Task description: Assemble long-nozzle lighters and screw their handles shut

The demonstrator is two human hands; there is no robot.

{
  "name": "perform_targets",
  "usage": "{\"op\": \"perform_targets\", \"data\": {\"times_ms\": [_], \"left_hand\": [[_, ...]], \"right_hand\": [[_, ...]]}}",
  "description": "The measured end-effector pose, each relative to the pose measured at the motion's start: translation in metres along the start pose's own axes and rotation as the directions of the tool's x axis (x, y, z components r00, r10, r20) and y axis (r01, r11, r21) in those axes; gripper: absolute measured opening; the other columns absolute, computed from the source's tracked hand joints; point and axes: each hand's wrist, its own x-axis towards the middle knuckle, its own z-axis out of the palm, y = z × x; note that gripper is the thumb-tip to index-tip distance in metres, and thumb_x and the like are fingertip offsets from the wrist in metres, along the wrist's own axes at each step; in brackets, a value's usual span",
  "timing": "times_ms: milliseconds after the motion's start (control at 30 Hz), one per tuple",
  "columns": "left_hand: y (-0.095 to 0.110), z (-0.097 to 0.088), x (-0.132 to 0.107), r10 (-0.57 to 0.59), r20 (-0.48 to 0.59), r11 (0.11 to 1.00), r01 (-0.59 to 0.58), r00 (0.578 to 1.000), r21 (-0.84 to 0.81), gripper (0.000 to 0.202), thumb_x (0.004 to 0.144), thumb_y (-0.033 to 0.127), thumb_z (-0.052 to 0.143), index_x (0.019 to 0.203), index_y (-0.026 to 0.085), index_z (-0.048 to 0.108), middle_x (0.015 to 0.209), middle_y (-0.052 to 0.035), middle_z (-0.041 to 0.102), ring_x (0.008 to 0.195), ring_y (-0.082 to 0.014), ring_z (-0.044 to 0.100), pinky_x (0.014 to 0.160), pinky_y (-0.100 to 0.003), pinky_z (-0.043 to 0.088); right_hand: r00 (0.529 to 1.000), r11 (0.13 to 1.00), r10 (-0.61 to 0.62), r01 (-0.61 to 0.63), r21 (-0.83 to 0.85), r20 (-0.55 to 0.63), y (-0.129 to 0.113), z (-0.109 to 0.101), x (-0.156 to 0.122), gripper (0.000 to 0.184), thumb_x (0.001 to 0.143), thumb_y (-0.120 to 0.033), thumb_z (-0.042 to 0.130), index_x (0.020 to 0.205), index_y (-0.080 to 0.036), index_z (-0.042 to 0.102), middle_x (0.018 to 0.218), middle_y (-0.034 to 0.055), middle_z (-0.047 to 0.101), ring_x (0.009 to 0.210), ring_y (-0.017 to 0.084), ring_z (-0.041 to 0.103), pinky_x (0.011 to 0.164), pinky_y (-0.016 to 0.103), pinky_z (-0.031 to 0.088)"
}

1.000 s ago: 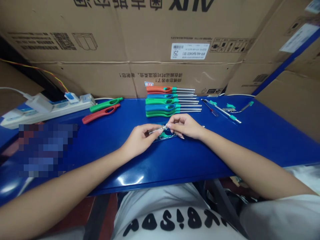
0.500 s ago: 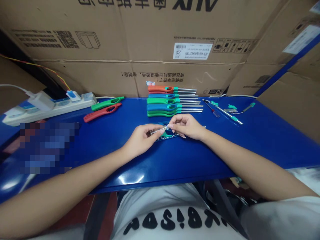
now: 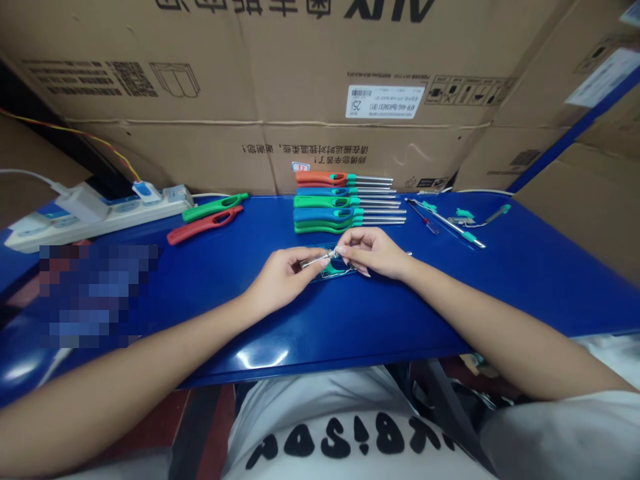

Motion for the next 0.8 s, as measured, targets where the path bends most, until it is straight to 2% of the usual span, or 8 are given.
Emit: {"op": "perform_targets", "data": {"times_ms": [200,400,600,800], "left_hand": [[0.0024,-0.0022,0.0008,-0.03,-0.019,1.0,0.03,0.999,-0.002,0.048,0.088,0.051,0.071,0.116,0.013,0.077,0.106,-0.0105,0.08,0.087,-0.0217,0.072,0.081,-0.032,0.057],[0.0034,-0.0015,0.0003,-0.038,-0.017,0.999,0.038,0.999,-0.016,0.045,0.087,0.049,0.071,0.115,0.014,0.077,0.102,-0.0087,0.08,0.086,-0.0215,0.072,0.079,-0.032,0.057],[0.0012,-0.0008,0.0013,-0.021,0.0,1.0,0.021,1.0,-0.023,0.045,0.087,0.05,0.071,0.113,0.014,0.078,0.11,-0.01,0.079,0.093,-0.0227,0.072,0.085,-0.032,0.056],[0.0048,-0.004,-0.0004,-0.038,0.012,0.998,0.038,0.999,0.058,0.041,0.09,0.047,0.068,0.114,0.014,0.078,0.104,-0.0077,0.08,0.079,-0.0179,0.069,0.072,-0.026,0.053]], "right_hand": [[0.998,0.998,-0.043,0.04,0.047,0.045,-0.0002,-0.0031,0.0007,0.039,0.082,-0.039,0.081,0.104,-0.021,0.054,0.073,-0.0078,0.063,0.037,0.002,0.043,0.032,0.016,0.032],[0.991,0.995,-0.1,0.101,-0.012,0.086,-0.0036,-0.0039,0.0001,0.03,0.083,-0.029,0.079,0.101,-0.016,0.06,0.073,-0.0055,0.061,0.05,0.003,0.048,0.044,0.016,0.037],[0.992,0.994,-0.095,0.099,-0.044,0.079,-0.0006,-0.0034,0.0018,0.029,0.08,-0.029,0.081,0.098,-0.017,0.061,0.072,-0.0044,0.061,0.06,0.007,0.054,0.053,0.018,0.042],[0.993,0.993,-0.093,0.098,-0.06,0.079,-0.0014,-0.0034,0.0018,0.026,0.08,-0.026,0.078,0.099,-0.017,0.062,0.075,-0.0036,0.061,0.064,0.007,0.056,0.058,0.019,0.045]]}}
